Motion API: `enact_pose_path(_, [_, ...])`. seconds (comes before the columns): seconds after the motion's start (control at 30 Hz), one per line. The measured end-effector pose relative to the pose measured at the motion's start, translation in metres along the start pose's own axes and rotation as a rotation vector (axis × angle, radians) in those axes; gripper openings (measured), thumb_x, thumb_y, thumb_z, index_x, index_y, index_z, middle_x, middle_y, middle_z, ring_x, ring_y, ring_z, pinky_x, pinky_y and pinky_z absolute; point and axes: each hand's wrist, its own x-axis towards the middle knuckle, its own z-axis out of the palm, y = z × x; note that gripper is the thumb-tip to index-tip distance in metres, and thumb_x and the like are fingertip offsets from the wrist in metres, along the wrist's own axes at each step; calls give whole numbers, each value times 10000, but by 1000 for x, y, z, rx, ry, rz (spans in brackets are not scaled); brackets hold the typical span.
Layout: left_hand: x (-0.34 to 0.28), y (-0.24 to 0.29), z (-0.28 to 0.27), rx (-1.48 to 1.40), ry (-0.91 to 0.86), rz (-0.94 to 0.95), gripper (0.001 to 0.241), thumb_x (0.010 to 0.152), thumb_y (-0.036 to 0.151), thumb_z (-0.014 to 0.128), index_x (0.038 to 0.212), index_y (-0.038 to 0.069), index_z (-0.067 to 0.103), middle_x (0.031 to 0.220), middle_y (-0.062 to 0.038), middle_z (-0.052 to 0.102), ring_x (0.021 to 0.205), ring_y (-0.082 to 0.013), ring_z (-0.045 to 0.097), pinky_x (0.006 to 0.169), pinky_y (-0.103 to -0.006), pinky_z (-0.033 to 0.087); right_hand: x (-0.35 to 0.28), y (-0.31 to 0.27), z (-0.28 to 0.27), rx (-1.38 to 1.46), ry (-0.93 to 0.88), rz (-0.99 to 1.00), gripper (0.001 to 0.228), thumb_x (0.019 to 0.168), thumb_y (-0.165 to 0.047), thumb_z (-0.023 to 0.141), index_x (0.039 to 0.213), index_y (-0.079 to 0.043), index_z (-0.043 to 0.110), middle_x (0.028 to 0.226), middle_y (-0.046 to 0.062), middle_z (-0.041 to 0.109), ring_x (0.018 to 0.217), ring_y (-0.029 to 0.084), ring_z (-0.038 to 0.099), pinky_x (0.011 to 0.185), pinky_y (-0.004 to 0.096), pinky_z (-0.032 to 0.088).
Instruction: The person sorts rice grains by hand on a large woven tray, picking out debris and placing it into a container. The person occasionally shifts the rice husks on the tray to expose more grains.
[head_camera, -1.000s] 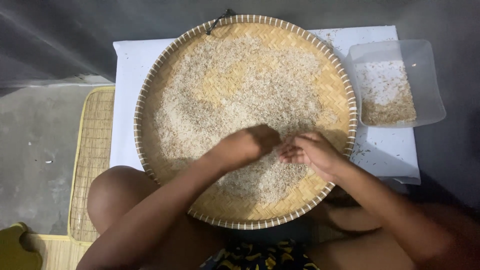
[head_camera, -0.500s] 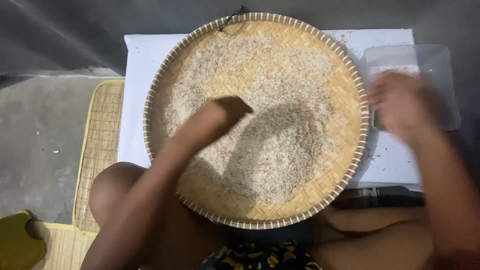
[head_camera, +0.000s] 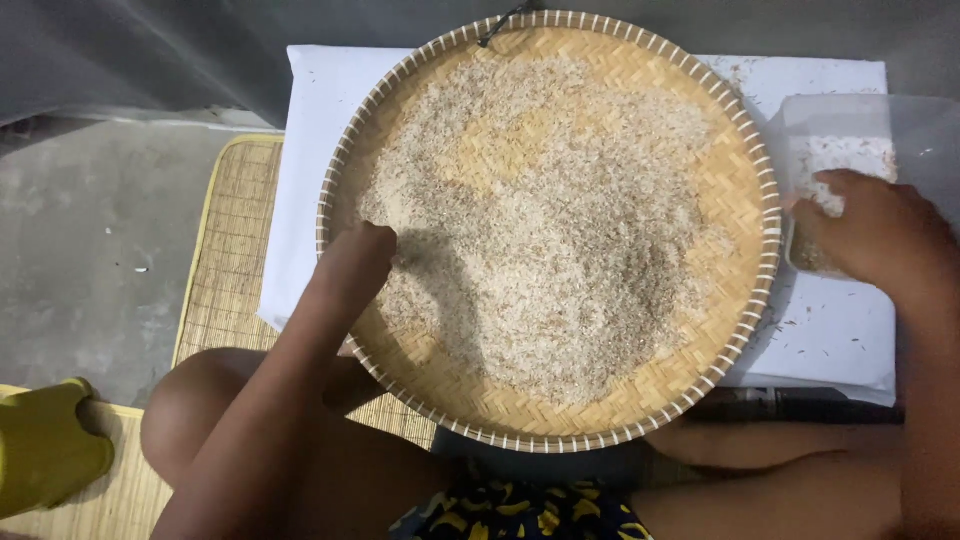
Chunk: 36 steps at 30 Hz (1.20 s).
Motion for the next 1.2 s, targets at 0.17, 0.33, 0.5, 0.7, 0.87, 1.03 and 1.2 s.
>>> enact_pose_path(0.17, [4, -16, 25, 84, 21, 115, 111, 886, 4, 693, 949, 34, 780, 888, -138, 790, 681, -219, 779, 603, -281, 664, -18, -18, -13, 22, 12, -39, 620, 1040, -525, 580, 1464, -78, 649, 1259, 201, 753, 951, 404, 783, 825, 503, 608])
enact_pose_path(0.33, [-6, -5, 21, 31, 13, 107, 270, 899, -23, 602, 1054, 95, 789, 925, -111, 787, 667, -230, 754, 645, -320, 644, -42, -50, -41, 128, -32, -64, 536, 1061, -417, 568, 1449, -53, 634, 1209, 263, 744, 951, 450, 764, 843, 552, 592])
enact_pose_path(0.5, [-9, 14, 17, 14, -14, 93, 201, 977, 0, 598, 1117, 9, 742, 889, -237, 759, 585, -221, 766, 459, -238, 660, -73, -102, -64, 549, -302, -75, 346, 1051, -308, 547, 1323, -149, 690, 1098, 125, 777, 570, 263, 633, 580, 403, 548])
enact_pose_path(0.7, [-65, 119, -20, -257, 14, 446, 238, 952, 64, 696, 1184, 40, 740, 1046, -238, 757, 984, -351, 767, 881, -407, 645, -108, -160, -9, 1091, -1029, -302, 680, 1086, -431, 315, 1348, 143, 567, 1212, 392, 703, 1145, 482, 717, 1026, 565, 566])
enact_pose_path(0.87, [-67, 146, 36, -67, 427, 1030, 150, 895, 85, 780, 1043, 65, 760, 960, -136, 772, 867, -225, 757, 742, -319, 615, -123, -181, 56, 1423, -1177, -165, 663, 1039, -544, 377, 1202, 50, 620, 950, 236, 704, 850, 337, 711, 706, 413, 575])
enact_pose_path(1.03, [-39, 160, 20, 26, 462, 1105, 152, 884, 125, 776, 1029, 81, 775, 1032, -116, 766, 919, -212, 714, 776, -315, 573, -103, -175, 41, 1523, -989, -38, 361, 1068, -352, 476, 1033, -23, 620, 748, 117, 599, 540, 197, 561, 367, 232, 346])
enact_pose_path(1.2, [68, 94, 48, 37, 434, 916, 302, 901, 16, 724, 1182, -92, 696, 1115, -317, 720, 1082, -452, 694, 981, -519, 547, -31, -99, 59, 1034, -225, 50, 375, 943, -486, 716, 1001, -123, 788, 746, 126, 693, 683, 253, 664, 510, 355, 476])
